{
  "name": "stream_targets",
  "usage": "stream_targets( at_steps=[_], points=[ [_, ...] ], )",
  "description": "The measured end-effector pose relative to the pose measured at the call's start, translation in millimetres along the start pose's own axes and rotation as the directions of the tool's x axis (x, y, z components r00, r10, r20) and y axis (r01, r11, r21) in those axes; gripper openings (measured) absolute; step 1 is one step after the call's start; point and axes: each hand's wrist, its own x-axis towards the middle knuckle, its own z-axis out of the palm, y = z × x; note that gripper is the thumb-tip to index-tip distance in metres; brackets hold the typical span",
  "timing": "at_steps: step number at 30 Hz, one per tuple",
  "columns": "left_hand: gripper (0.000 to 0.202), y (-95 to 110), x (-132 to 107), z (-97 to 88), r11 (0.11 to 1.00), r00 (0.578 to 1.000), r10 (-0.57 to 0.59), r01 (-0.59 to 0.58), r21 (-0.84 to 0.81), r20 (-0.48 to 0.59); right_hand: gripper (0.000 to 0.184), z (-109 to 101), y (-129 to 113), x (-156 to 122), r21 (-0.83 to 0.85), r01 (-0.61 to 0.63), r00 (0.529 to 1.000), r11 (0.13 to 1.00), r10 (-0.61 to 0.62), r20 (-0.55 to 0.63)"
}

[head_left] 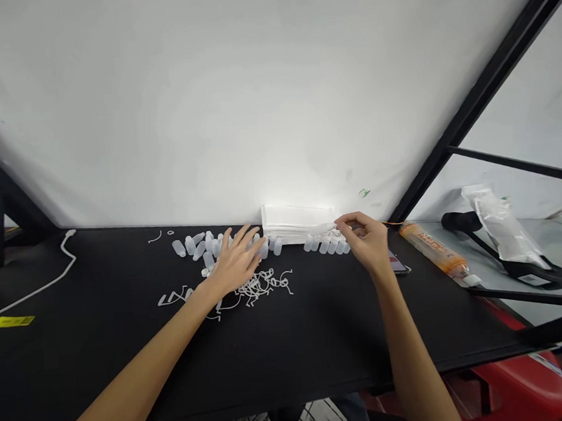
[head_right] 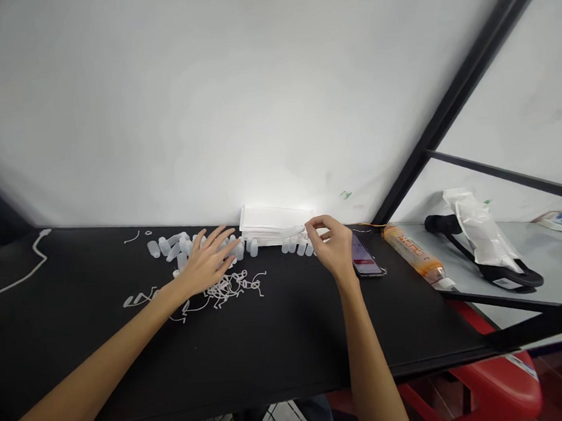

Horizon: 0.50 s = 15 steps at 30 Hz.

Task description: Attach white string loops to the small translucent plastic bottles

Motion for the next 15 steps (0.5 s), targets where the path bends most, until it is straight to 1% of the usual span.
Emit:
stream_targets(
  at_steps=[3, 5, 9, 12, 14, 15],
  points=[
    [0.035, 4, 0, 1.9, 0.999, 1.0, 0.029, -0.029, 0.037, 0.007, 0.016, -8, 2, 3, 0.008, -0.067, 0.997, 0.998, 0.067, 0.025],
    [0.033, 7, 1, 0.9, 0.999, 0.999, 0.037, -0.037, 0.035, -0.012, 0.019, -14, 3, 5, 0.023, -0.104, 0.993, 0.994, 0.103, 0.05],
    [0.025, 11, 4, 0.0, 1.0, 0.997, -0.001, 0.003, 0.017, -0.074, 0.022, -30, 6, 8, 0.001, -0.16, 0.984, 0.987, 0.16, 0.077],
    [0.023, 16, 6, -0.1, 0.999, 0.994, -0.032, 0.032, -0.005, -0.103, 0.023, -46, 13, 8, -0.087, -0.176, 0.977, 0.981, 0.185, 0.107],
    [0.022, 19, 7, -1.3, 0.999, 0.991, -0.038, 0.033, -0.039, -0.128, 0.022, -55, 20, 8, -0.205, -0.157, 0.974, 0.966, 0.185, 0.13],
    [0.021, 21, 8, -2.2, 0.998, 0.988, -0.04, 0.031, -0.063, -0.146, 0.022, -58, 25, 8, -0.279, -0.145, 0.975, 0.949, 0.185, 0.123]
  ],
)
